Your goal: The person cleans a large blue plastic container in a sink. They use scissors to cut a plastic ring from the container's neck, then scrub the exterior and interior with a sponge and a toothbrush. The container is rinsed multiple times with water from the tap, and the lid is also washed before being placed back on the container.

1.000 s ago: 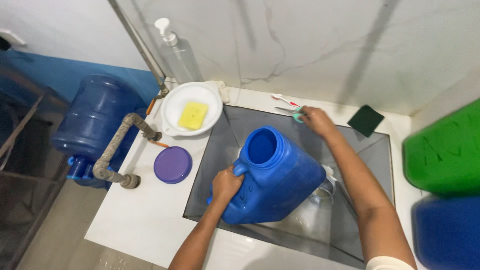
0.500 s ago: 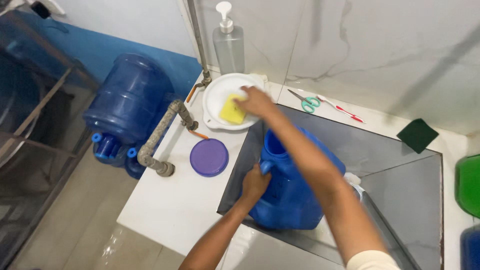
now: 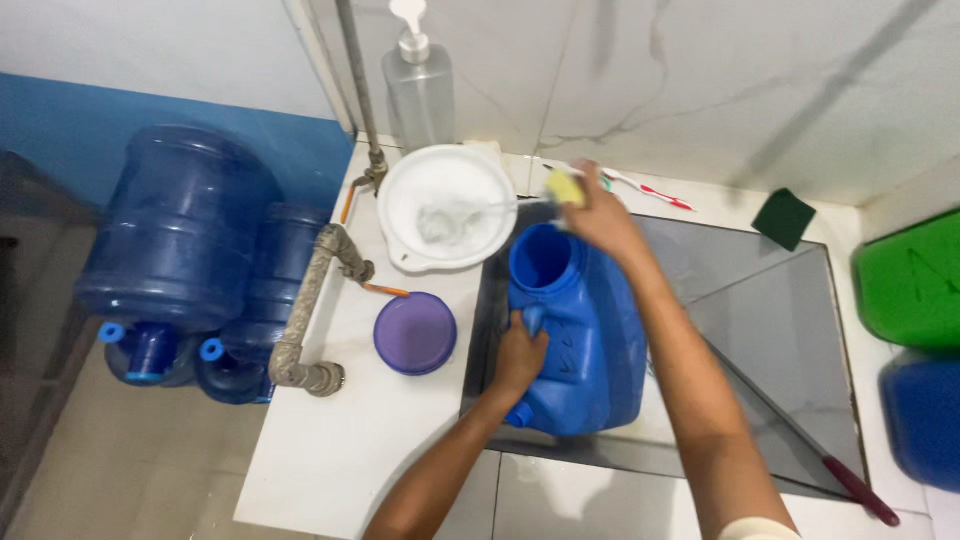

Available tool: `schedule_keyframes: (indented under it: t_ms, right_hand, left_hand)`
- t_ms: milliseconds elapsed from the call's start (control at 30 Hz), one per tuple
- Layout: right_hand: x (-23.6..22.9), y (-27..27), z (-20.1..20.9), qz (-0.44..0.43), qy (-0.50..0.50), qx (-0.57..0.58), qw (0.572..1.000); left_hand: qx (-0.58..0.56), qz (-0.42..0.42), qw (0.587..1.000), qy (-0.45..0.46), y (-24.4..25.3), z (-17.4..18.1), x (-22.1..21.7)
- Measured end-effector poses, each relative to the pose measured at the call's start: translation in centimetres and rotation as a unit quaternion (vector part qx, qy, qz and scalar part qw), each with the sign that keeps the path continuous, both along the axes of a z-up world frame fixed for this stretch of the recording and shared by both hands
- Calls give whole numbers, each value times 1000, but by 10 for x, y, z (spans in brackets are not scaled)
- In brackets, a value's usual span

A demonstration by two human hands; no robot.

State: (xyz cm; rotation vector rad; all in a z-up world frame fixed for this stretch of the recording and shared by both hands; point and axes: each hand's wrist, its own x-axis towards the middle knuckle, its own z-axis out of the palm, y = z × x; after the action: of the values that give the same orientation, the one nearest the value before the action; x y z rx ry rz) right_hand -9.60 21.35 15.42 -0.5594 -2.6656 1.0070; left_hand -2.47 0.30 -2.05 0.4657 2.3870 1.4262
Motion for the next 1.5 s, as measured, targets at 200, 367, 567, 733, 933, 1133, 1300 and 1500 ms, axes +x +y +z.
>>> schedule_keyframes:
  t_ms: [200,367,567,733,933,1133,1300,1500]
  right_hand:
    - [135,-45,-144,48,103,262,958]
    - [106,31,-175,-6,143,188,972]
    - [182,-19,-140,200,166,188,947]
    - [174,-33,-123,340,6,154,928]
    - [254,-46,-188,250,175,129,944]
    - [114,48,-290,-84,-15,18,996]
    - [269,13,-319,1,33,38,999]
    - [125,30,-342,57,28,462,885]
  left_hand:
    - [-53,23,998,7,26,18,-16]
    - [-39,2,999,36,30,41,-1]
    - [-35,24,998,46,36,51,-1]
    - [-35,23,982,182,39,27,9]
    - [-127,82,988,37,27,12,-31]
    - [-176,98,979,12,23,-6,-33]
    - [-216,98,971,-6,32,3,-38]
    - [-210,101,973,-1,29,11,-35]
